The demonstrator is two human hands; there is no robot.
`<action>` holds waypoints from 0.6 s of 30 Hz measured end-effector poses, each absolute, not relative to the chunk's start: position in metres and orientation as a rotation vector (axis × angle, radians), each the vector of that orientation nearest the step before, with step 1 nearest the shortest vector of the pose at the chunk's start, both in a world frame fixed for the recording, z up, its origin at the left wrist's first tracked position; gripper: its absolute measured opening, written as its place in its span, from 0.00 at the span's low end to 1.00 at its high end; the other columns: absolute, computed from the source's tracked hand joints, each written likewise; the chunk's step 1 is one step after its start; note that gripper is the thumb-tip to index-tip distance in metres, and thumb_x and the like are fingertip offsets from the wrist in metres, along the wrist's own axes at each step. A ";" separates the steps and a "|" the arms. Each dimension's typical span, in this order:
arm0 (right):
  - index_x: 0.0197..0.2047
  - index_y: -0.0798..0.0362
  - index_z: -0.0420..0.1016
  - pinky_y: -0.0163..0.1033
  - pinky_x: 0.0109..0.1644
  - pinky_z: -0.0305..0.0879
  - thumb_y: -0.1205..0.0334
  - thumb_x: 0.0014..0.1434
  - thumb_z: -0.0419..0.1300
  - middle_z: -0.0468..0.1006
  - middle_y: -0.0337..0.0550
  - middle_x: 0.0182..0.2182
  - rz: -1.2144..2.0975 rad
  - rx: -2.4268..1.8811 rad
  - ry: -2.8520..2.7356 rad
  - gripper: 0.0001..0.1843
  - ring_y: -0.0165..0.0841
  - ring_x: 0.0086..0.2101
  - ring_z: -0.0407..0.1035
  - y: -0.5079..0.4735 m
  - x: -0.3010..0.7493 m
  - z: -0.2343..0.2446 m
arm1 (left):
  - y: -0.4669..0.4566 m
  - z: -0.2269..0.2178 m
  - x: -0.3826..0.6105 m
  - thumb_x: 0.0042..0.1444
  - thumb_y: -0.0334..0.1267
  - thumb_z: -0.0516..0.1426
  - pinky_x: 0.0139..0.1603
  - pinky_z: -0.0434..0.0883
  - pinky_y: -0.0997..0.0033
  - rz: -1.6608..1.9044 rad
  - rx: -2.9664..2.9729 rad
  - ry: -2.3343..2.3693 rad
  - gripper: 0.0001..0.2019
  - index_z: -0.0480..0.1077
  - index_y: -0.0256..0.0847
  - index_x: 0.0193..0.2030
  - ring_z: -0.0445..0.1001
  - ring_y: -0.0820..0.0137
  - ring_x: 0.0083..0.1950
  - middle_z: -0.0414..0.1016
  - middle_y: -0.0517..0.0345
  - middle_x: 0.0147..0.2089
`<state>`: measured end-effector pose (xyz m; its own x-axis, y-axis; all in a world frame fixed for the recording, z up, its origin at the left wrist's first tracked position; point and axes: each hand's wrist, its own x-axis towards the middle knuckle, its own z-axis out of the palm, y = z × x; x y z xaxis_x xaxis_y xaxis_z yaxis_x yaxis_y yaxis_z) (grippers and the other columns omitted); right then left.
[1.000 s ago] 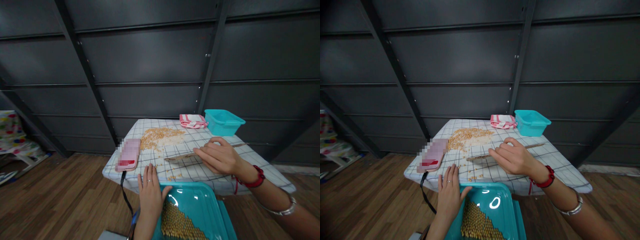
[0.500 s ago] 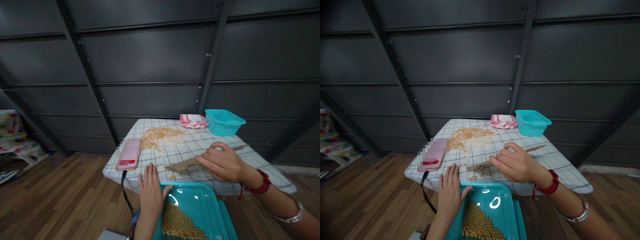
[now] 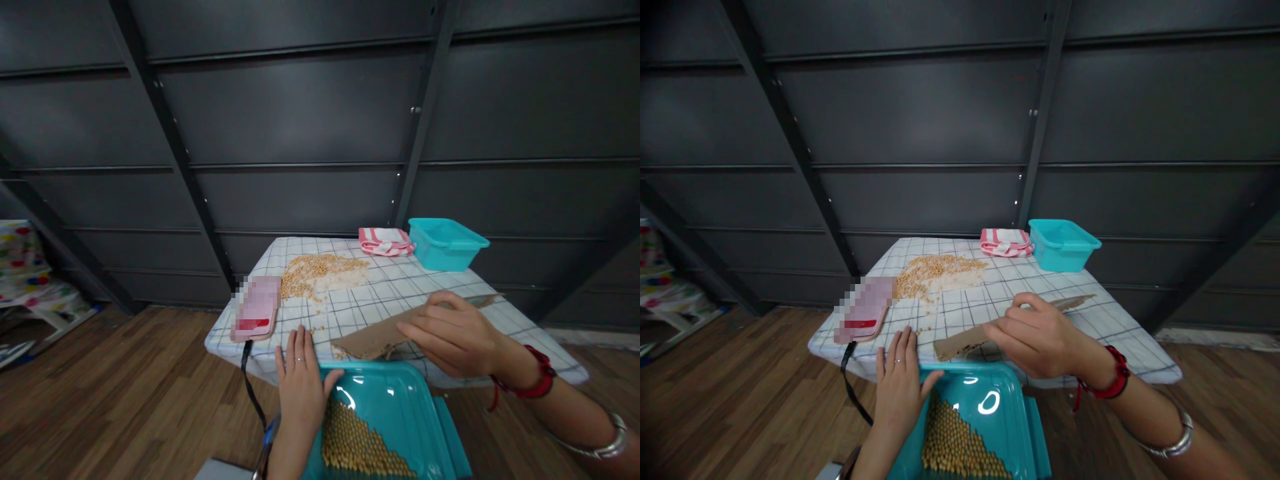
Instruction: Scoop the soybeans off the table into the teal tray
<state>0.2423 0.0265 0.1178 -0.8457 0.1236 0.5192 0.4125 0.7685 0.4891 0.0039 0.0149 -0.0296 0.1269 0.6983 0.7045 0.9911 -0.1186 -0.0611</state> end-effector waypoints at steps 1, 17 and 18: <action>0.41 0.58 0.63 0.40 0.38 0.56 0.73 0.55 0.47 0.72 0.40 0.25 -0.833 -0.404 -2.502 0.11 0.28 0.27 0.61 0.026 0.242 0.118 | 0.015 -0.029 0.004 0.50 0.61 0.38 0.55 0.55 0.50 -0.723 -1.886 -1.628 0.38 0.59 0.28 0.55 0.59 0.55 0.57 0.65 0.39 0.54; 0.41 0.56 0.63 0.39 0.36 0.55 0.72 0.59 0.42 0.68 0.36 0.22 -0.744 -0.398 -2.532 0.12 0.26 0.24 0.59 0.008 0.242 0.129 | 0.013 -0.030 0.006 0.53 0.58 0.39 0.57 0.53 0.48 -0.698 -1.916 -1.696 0.35 0.58 0.29 0.55 0.59 0.55 0.58 0.63 0.39 0.56; 0.41 0.56 0.63 0.38 0.36 0.55 0.73 0.59 0.42 0.67 0.36 0.22 -0.747 -0.400 -2.531 0.12 0.26 0.24 0.58 0.007 0.243 0.129 | 0.013 -0.030 0.007 0.53 0.58 0.39 0.57 0.53 0.48 -0.701 -1.915 -1.696 0.35 0.58 0.29 0.55 0.59 0.55 0.58 0.63 0.39 0.56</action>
